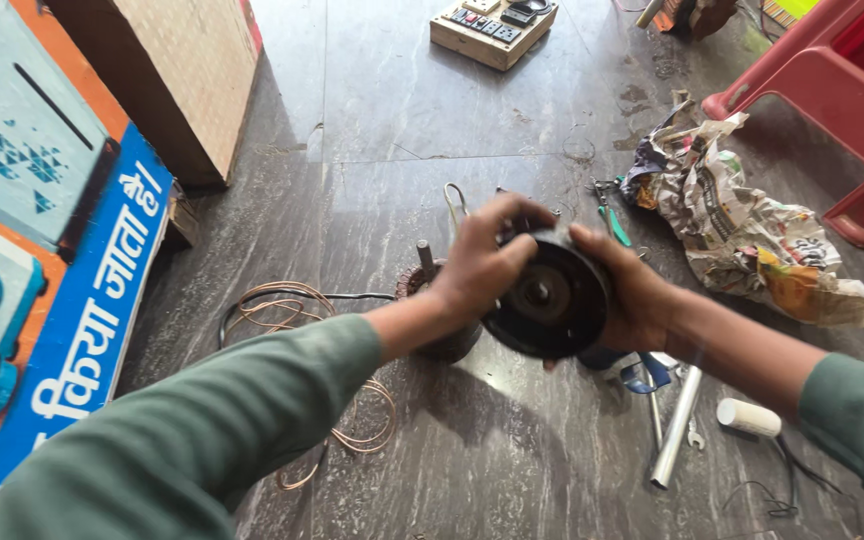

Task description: The person disassembles an electric motor, applies oil to the bearings using a blue oil can, and reassembles the motor. They use pliers to remove and install small metal components and washers on the motor shaft.

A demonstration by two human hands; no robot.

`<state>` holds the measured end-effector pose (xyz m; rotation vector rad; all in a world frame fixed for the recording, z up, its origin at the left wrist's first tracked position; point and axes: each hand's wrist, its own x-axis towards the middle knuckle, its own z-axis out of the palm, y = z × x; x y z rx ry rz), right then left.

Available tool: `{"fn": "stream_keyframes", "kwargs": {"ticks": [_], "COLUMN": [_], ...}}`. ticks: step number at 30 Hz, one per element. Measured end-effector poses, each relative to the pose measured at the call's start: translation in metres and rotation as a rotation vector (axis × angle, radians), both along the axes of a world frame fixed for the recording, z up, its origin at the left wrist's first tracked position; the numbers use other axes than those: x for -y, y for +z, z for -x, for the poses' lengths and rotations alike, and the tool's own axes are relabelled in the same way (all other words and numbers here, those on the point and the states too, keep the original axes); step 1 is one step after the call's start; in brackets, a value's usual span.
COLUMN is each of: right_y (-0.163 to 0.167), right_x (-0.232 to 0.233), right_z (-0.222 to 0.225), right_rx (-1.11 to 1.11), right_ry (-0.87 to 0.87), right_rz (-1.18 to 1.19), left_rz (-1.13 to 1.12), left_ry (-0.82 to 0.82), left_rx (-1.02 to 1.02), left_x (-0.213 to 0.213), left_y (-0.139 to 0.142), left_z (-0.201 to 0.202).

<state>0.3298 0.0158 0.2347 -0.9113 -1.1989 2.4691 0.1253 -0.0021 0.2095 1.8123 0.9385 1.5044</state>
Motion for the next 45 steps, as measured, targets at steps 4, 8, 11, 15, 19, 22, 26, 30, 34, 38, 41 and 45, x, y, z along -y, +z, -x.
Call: {"fn": "stream_keyframes", "kwargs": {"ticks": [4, 8, 11, 15, 19, 22, 26, 30, 34, 38, 41, 45], "right_y": [0.031, 0.058, 0.061, 0.041, 0.028, 0.02, 0.012, 0.007, 0.007, 0.007, 0.008, 0.012], "right_x": [-0.019, -0.032, -0.026, -0.01, -0.006, -0.009, -0.017, -0.022, -0.028, -0.037, -0.046, -0.043], "right_z": [0.009, 0.042, 0.069, 0.11, 0.135, 0.147, 0.149, 0.154, 0.159, 0.155, 0.154, 0.153], "right_rx": [0.111, 0.392, 0.582, 0.774, 0.711, 0.727, 0.682, 0.661, 0.689, 0.587, 0.521, 0.536], "right_ry": [-0.11, -0.168, -0.118, 0.055, 0.138, 0.171, 0.188, 0.244, 0.337, 0.452, 0.518, 0.385], "right_rz": [-0.232, -0.807, -1.023, -1.399, -1.703, -1.633, -1.696, -1.745, -1.547, -1.688, -1.695, -1.478], "left_rz": [-0.353, -0.101, 0.194, 0.853, 1.113, 1.197, 1.148, 0.957, 0.926, 1.021, 1.009, 0.811], "left_ry": [0.114, 0.519, 0.728, 0.778, 0.307, 0.304, 0.301, 0.2, 0.168, 0.182, 0.282, 0.271], "left_rx": [-0.081, 0.026, 0.037, 0.242, 0.277, 0.283, 0.323, 0.4, 0.574, 0.462, 0.42, 0.448], "left_x": [-0.015, -0.026, -0.04, -0.056, -0.061, -0.065, -0.064, -0.059, -0.064, -0.057, -0.056, -0.061], "left_y": [0.017, -0.019, -0.072, -0.142, -0.167, -0.159, -0.154, -0.167, -0.171, -0.158, -0.147, -0.141], "left_z": [0.051, 0.106, 0.138, 0.143, 0.137, 0.146, 0.153, 0.154, 0.151, 0.156, 0.16, 0.162]}}
